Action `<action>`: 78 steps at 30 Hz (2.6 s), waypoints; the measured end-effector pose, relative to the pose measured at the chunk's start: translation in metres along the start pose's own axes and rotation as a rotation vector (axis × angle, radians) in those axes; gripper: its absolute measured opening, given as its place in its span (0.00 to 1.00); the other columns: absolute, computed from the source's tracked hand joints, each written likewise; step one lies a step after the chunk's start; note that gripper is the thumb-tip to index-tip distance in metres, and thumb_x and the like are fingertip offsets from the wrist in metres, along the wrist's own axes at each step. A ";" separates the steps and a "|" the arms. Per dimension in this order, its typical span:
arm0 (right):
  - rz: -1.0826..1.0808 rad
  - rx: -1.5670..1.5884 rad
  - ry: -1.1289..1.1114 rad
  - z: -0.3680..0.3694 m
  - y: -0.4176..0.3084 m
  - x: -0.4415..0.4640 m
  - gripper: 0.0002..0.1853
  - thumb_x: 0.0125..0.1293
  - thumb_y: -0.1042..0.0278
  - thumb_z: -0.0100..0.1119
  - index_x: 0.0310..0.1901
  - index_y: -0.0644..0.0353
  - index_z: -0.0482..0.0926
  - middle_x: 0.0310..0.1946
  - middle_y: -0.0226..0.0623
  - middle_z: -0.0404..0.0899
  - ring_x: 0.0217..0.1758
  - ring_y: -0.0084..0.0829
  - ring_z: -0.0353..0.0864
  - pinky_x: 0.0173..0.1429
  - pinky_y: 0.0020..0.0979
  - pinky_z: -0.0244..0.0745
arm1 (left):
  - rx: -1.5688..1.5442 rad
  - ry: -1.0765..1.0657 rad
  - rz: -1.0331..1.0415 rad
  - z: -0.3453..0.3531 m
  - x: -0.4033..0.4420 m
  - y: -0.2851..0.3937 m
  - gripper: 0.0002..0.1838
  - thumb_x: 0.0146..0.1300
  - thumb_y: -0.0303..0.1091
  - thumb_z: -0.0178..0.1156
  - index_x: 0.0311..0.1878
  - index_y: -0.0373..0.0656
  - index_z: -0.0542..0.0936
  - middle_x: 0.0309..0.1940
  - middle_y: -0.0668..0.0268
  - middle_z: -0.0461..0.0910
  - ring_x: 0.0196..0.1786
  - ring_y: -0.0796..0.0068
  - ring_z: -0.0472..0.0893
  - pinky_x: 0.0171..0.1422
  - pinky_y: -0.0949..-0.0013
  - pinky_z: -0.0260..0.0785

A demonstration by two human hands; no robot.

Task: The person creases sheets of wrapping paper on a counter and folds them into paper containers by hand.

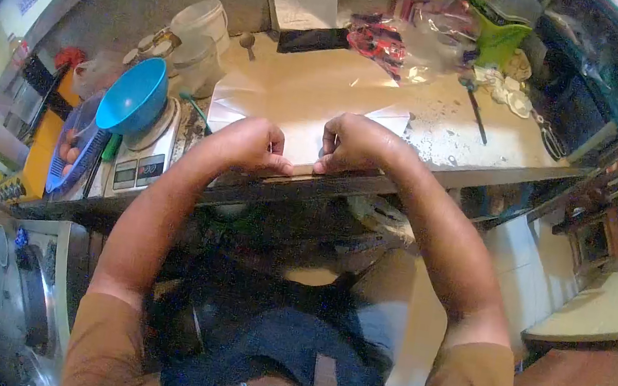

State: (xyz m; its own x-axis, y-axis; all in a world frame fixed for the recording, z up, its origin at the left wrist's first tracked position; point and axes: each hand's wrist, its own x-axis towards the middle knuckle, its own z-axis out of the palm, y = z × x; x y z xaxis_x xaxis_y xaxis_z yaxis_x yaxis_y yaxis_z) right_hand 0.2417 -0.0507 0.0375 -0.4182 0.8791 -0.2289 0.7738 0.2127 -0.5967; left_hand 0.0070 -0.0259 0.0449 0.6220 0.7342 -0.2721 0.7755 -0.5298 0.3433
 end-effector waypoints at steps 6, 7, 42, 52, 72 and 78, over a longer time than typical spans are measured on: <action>0.157 -0.197 -0.051 -0.008 -0.014 0.006 0.23 0.48 0.53 0.82 0.38 0.58 0.81 0.32 0.39 0.85 0.36 0.38 0.84 0.41 0.38 0.78 | 0.083 0.005 -0.077 -0.004 0.004 0.001 0.30 0.48 0.64 0.75 0.34 0.43 0.85 0.29 0.55 0.85 0.38 0.55 0.85 0.43 0.55 0.75; 0.119 -0.211 -0.035 -0.007 -0.015 0.004 0.23 0.50 0.53 0.81 0.39 0.58 0.81 0.32 0.40 0.85 0.37 0.39 0.84 0.41 0.39 0.78 | 0.062 0.025 -0.072 0.000 0.004 -0.002 0.31 0.46 0.65 0.75 0.33 0.43 0.84 0.29 0.55 0.85 0.37 0.55 0.84 0.41 0.55 0.74; -0.111 -0.579 0.449 0.069 0.000 -0.098 0.45 0.48 0.44 0.78 0.70 0.39 0.70 0.70 0.43 0.67 0.76 0.49 0.62 0.78 0.59 0.52 | 0.273 0.472 0.316 0.063 -0.086 0.007 0.33 0.51 0.40 0.75 0.61 0.50 0.74 0.69 0.51 0.67 0.71 0.41 0.65 0.76 0.41 0.55; -0.247 -0.405 0.413 0.012 0.057 -0.085 0.27 0.49 0.75 0.71 0.54 0.48 0.84 0.53 0.35 0.85 0.61 0.39 0.81 0.64 0.40 0.74 | 0.055 0.369 0.297 0.037 -0.069 -0.018 0.35 0.43 0.16 0.63 0.61 0.48 0.78 0.56 0.53 0.81 0.60 0.50 0.79 0.65 0.54 0.71; 0.147 -0.138 0.205 -0.046 0.066 -0.012 0.32 0.51 0.46 0.80 0.46 0.67 0.80 0.34 0.45 0.85 0.38 0.36 0.83 0.44 0.38 0.76 | -0.132 0.355 -0.104 -0.002 -0.007 -0.054 0.31 0.65 0.52 0.66 0.59 0.34 0.78 0.47 0.46 0.84 0.52 0.52 0.84 0.58 0.55 0.74; 0.120 -0.135 0.286 -0.044 0.052 -0.016 0.49 0.43 0.43 0.83 0.66 0.54 0.71 0.53 0.54 0.80 0.57 0.49 0.81 0.60 0.42 0.75 | 0.213 0.484 -0.240 0.022 -0.003 -0.030 0.32 0.74 0.57 0.49 0.67 0.40 0.71 0.55 0.43 0.77 0.57 0.43 0.77 0.61 0.47 0.68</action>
State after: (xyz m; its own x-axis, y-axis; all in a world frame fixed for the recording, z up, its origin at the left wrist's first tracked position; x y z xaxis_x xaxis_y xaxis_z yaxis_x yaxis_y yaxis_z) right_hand 0.3094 -0.0352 0.0445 -0.1845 0.9813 -0.0547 0.8734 0.1381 -0.4671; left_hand -0.0158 -0.0209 0.0154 0.3448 0.9283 0.1394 0.9245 -0.3615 0.1207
